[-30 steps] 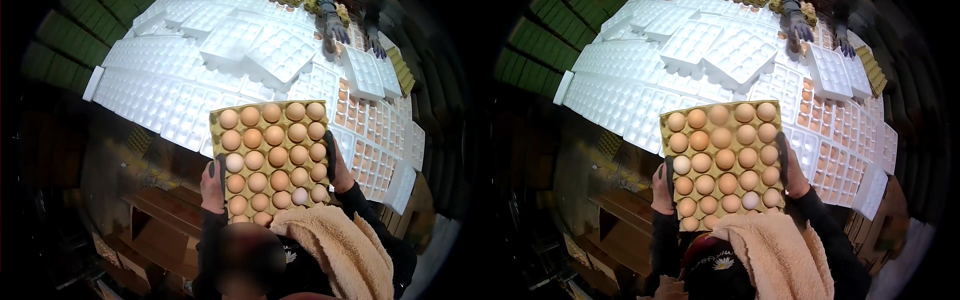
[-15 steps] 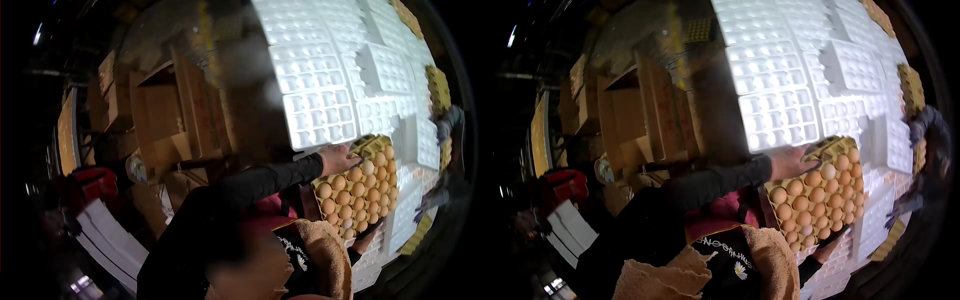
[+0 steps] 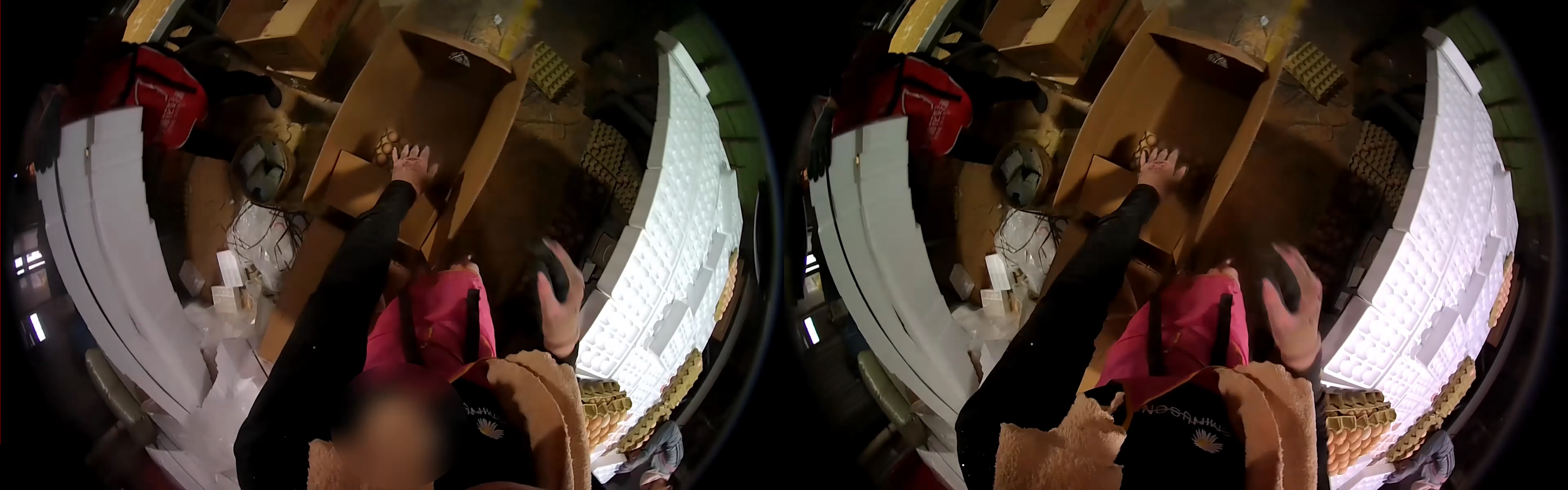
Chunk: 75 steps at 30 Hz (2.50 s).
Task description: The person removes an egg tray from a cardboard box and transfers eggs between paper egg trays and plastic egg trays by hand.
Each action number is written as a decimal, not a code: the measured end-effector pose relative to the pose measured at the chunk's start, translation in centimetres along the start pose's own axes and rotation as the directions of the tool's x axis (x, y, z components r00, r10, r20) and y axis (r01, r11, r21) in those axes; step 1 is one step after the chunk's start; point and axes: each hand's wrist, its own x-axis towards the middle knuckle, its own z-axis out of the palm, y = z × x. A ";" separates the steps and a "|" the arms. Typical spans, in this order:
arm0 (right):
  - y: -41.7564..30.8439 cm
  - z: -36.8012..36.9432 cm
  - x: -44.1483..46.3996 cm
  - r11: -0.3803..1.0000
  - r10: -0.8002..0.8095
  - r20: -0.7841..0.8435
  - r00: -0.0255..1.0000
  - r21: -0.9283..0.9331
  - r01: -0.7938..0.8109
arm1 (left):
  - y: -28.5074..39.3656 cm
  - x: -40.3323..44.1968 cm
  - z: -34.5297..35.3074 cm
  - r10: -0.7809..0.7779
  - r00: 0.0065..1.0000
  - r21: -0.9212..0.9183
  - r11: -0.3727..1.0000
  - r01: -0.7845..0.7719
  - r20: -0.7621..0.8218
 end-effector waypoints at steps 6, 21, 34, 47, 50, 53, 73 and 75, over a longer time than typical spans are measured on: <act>8.6 20.3 25.9 0.640 -0.573 0.570 0.588 -0.137 0.756 | -1.8 -3.1 -7.3 0.132 0.720 -0.068 0.991 -0.118 0.681; 39.8 49.7 32.2 0.639 0.239 0.827 0.509 -0.529 0.558 | -29.3 9.4 -14.3 -0.668 0.702 0.261 0.744 0.615 0.248; 44.6 47.2 31.0 0.661 0.257 0.807 0.532 -0.548 0.513 | -26.6 6.5 -5.0 -0.677 0.688 0.075 0.725 0.685 0.263; 40.5 37.0 31.2 0.676 0.229 0.823 0.520 -0.518 0.523 | -15.7 -3.1 4.3 -0.717 0.669 -0.437 0.546 0.715 0.199; 33.6 29.2 30.9 0.692 0.130 0.876 0.464 -0.416 0.591 | -7.6 -8.4 5.4 -0.735 0.635 -0.635 0.377 0.674 0.238; 21.7 21.2 30.7 0.686 -0.072 0.898 0.435 -0.272 0.675 | -3.3 -13.1 3.7 -0.721 0.662 -0.787 0.279 0.550 0.206; -20.3 -18.6 -25.0 0.768 0.640 -0.587 0.497 0.462 -0.444 | 26.6 -16.7 -48.6 0.917 0.398 -0.563 0.320 -0.762 -0.018; -23.2 -19.3 -30.8 0.663 0.695 -0.555 0.457 0.740 -0.110 | 33.3 -19.2 -48.1 0.945 0.318 -0.775 0.255 -0.578 0.073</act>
